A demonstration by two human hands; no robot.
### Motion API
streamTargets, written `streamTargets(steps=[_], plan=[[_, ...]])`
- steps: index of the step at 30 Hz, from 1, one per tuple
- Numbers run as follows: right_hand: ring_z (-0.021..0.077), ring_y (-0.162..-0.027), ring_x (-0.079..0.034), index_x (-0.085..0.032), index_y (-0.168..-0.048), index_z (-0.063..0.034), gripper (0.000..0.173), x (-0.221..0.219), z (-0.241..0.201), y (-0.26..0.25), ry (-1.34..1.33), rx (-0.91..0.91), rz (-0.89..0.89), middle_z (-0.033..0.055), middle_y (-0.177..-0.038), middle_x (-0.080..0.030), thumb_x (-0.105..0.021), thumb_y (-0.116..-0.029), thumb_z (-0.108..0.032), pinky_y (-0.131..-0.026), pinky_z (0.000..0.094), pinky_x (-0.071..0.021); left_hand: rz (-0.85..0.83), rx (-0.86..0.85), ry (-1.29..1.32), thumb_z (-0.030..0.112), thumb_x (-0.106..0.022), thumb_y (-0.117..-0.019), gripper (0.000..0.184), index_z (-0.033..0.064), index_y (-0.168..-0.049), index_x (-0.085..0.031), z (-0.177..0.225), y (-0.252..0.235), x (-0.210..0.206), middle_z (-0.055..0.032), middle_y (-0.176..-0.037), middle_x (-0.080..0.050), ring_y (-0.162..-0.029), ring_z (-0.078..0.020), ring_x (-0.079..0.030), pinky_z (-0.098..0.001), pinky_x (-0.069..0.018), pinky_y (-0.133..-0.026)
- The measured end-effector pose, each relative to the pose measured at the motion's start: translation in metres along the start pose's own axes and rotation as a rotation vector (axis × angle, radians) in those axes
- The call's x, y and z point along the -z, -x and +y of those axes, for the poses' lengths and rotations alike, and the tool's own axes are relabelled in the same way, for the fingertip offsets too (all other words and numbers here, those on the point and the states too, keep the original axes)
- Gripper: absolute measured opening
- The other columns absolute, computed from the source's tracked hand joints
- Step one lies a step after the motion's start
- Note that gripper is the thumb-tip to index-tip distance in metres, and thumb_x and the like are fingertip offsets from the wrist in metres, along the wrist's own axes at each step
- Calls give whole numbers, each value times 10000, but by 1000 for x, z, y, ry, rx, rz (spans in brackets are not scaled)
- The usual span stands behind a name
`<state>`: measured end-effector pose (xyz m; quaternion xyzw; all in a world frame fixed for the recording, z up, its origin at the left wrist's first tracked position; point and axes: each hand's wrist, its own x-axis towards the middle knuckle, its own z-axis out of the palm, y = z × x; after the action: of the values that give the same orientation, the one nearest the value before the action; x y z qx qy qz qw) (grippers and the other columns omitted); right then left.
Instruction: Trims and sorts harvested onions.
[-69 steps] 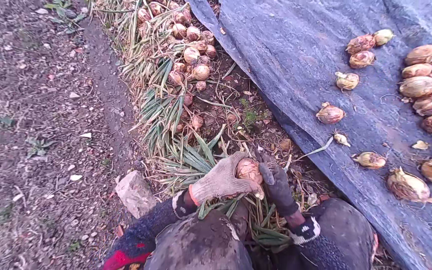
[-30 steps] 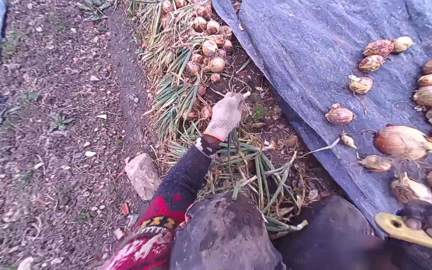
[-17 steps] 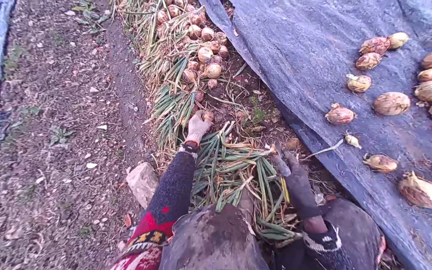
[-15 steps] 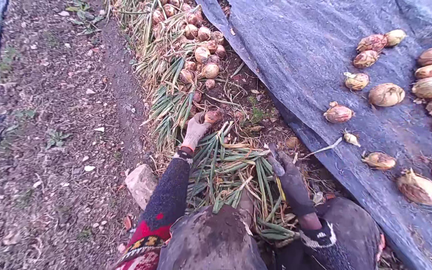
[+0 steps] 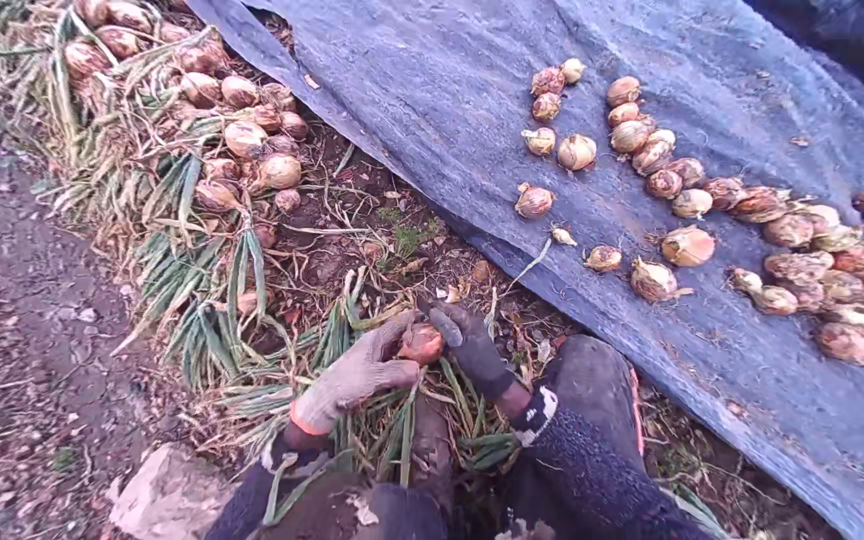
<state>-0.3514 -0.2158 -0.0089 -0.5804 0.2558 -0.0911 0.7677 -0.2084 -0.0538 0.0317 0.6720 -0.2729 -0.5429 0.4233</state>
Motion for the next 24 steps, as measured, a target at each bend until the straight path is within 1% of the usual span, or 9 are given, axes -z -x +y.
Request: streamTargets(steps=[3,6,8,10,11,13,16,20,24], plan=[[141,-1191,-647,-694,-1307,-124,418,7,5,-1,104,-30,-58,50,-1288,-698,-517,-1055,-406,-1063,433,-514,158,95,-199,646,-800,-734,808,220,-1393,-610,2,-7,-17,-26,-1115,-743,-922,-161,-732,-438,-639,-792],[132,-1125,-667,-681,-1321,-99,399,13,-3,1,41,-97,-69,62,-1237,-714,-510,-1068,-356,-1022,409,-528,297,68,-440,636,-823,-687,915,146,-1423,-588,7,-5,-28,-106,-1251,-702,-1092,-204,-697,-520,-579,-938],[101,-668,-618,-680,-1242,-51,374,13,-19,9,-214,-59,-103,39,-808,-656,-496,-1076,-331,-626,297,-554,420,94,-415,558,-812,-743,825,143,-1421,-590,4,-6,-17,-129,-1265,-690,-1093,-229,-691,-534,-565,-938],[73,-513,-520,-680,-1197,-13,336,16,-45,21,-471,68,-212,0,-673,-586,-488,-1077,-261,-488,249,-480,605,176,-234,499,-760,-863,650,142,-1385,-611,-21,-15,8,-73,-1142,-713,-924,-163,-694,-433,-591,-800],[55,-520,-523,-690,-1193,-16,327,18,-56,25,-466,118,-182,-4,-701,-615,-495,-1075,-249,-488,229,-479,670,197,-43,419,-740,-922,556,113,-1362,-591,-35,-18,22,-25,-969,-698,-723,-96,-649,-317,-569,-616],[71,-619,-582,-692,-1246,-39,356,20,-53,20,-197,109,0,41,-836,-679,-514,-1073,-295,-573,252,-523,687,145,291,179,-627,-996,379,59,-1348,-553,-42,-14,42,-32,-873,-695,-640,-93,-651,-266,-572,-559],[135,-1135,-659,-585,-1419,-122,545,19,-10,5,177,-179,-94,76,-1284,-682,-481,-1050,-510,-1030,405,-526,731,106,121,268,-630,-1014,326,26,-1231,-656,-8,-10,30,-98,-843,-725,-624,-177,-685,-351,-606,-555],[110,-576,-565,-629,-1166,-138,630,2,3,8,-272,-421,-164,19,-754,-599,-324,-1029,-672,-520,294,-521,555,-40,-704,537,-611,-956,358,238,-1077,-767,18,-7,-28,60,-1016,-758,-876,-96,-720,-431,-613,-777],[119,-501,-561,-618,-1043,-203,725,15,-12,9,-618,-596,-85,12,-697,-600,-267,-931,-827,-425,306,-507,357,-161,-790,385,-553,-1038,274,231,-1164,-742,32,-9,-64,23,-1173,-734,-1023,-134,-716,-435,-610,-850]])
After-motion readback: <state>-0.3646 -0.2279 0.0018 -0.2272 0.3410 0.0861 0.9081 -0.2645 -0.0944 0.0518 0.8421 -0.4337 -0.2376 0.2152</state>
